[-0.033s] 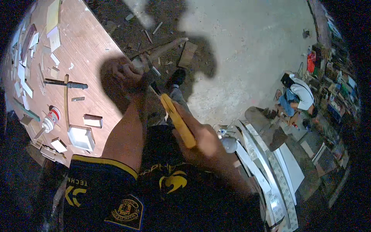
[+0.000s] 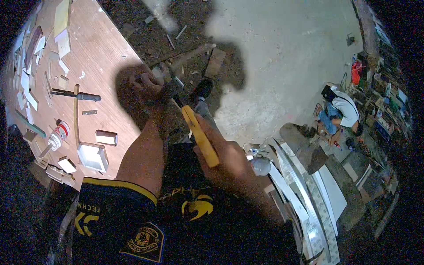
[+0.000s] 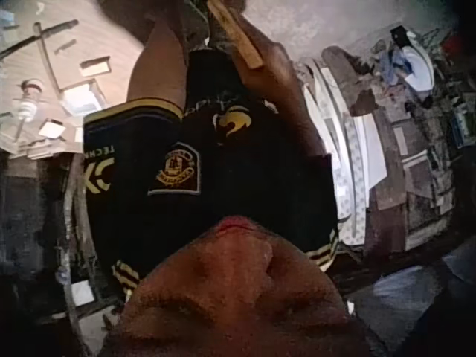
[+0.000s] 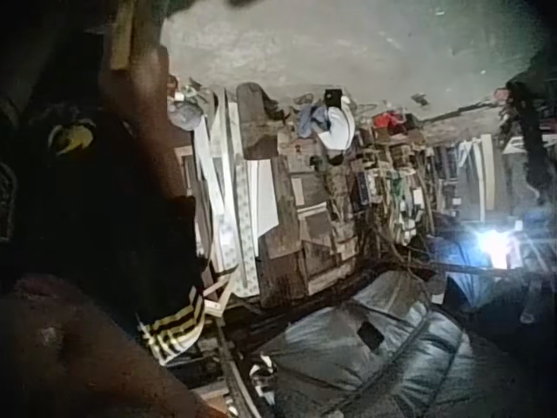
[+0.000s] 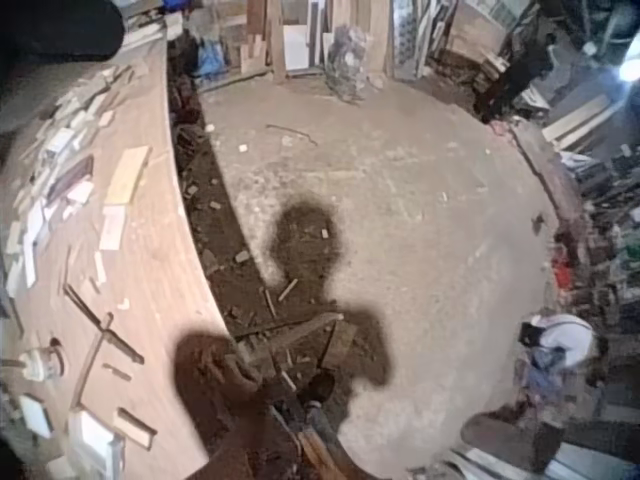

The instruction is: Sanding, sawing, and marking wood pieces to build a small box.

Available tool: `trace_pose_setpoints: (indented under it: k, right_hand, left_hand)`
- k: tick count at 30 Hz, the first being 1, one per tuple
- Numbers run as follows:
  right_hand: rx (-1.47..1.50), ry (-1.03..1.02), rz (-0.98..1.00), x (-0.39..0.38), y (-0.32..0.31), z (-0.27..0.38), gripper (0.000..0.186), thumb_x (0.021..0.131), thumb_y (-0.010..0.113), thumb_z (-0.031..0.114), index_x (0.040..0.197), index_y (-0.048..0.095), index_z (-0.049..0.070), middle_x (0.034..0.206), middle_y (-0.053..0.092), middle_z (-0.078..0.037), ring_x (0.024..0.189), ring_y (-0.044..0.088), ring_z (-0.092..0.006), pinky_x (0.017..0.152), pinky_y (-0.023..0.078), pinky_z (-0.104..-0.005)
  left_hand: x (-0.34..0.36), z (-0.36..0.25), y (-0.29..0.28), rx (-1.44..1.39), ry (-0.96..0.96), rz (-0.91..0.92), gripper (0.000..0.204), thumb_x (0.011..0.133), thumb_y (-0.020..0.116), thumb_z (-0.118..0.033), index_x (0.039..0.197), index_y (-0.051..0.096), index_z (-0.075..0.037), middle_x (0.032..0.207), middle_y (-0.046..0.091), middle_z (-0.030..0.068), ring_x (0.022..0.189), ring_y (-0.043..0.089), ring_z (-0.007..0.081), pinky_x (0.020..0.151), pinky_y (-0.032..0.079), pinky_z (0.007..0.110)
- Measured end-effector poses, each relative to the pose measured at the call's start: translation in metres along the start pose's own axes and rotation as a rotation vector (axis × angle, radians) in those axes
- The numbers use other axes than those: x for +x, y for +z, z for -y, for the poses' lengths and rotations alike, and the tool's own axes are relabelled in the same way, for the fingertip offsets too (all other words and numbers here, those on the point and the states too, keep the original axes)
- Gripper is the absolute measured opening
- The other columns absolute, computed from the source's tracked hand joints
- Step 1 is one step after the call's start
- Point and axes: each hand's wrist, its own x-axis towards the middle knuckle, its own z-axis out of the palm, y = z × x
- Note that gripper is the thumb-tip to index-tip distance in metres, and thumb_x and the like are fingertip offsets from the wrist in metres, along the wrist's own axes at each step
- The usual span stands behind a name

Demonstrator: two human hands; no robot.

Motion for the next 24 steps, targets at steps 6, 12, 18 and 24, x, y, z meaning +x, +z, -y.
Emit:
trace_pose_setpoints:
  k: [6, 12, 18, 24]
  right_hand:
    - [-0.067, 0.028, 0.058, -0.031, -0.015, 0.005, 0.066, 0.089, 0.062, 0.008, 0.148, 0.032, 0.01, 0.128, 0.059, -0.022, 0.114, 0.061, -0.0378, 0.098, 0.049, -0.0455]
    - [-0.027, -0.008, 0.07, -0.008, -0.005, 0.001, 0.065, 0.09, 0.061, 0.008, 0.148, 0.033, 0.01, 0.126, 0.06, -0.023, 0.113, 0.061, -0.0384, 0.094, 0.051, -0.0448]
    - [-0.007, 0.053, 0.08, -0.007, -0.008, 0.002, 0.066, 0.089, 0.062, 0.008, 0.148, 0.032, 0.009, 0.122, 0.061, -0.027, 0.107, 0.064, -0.0375, 0.089, 0.054, -0.0424]
    - [0.057, -0.073, 0.085, -0.014, -0.009, -0.003, 0.065, 0.09, 0.062, 0.009, 0.148, 0.032, 0.009, 0.123, 0.061, -0.026, 0.109, 0.064, -0.0374, 0.092, 0.053, -0.0434]
  left_hand:
    - [-0.001, -0.01, -0.004, 0.119, -0.052, 0.084, 0.011, 0.085, 0.058, -0.017, 0.085, 0.056, -0.006, 0.122, 0.044, 0.0243, 0.123, 0.042, 0.0486, 0.1, 0.038, 0.062]
    - [-0.002, 0.006, 0.006, 0.045, -0.031, -0.015, 0.01, 0.084, 0.057, -0.014, 0.085, 0.055, -0.005, 0.118, 0.045, 0.0251, 0.119, 0.044, 0.0499, 0.099, 0.039, 0.061]
    - [-0.001, 0.0, 0.01, -0.008, -0.024, -0.053, 0.008, 0.083, 0.057, -0.014, 0.086, 0.056, -0.006, 0.122, 0.046, 0.026, 0.116, 0.047, 0.0496, 0.099, 0.04, 0.06]
    - [-0.006, 0.009, 0.015, 0.029, -0.041, -0.038, 0.011, 0.087, 0.056, -0.018, 0.086, 0.057, -0.007, 0.124, 0.048, 0.0253, 0.118, 0.046, 0.0484, 0.099, 0.038, 0.061]
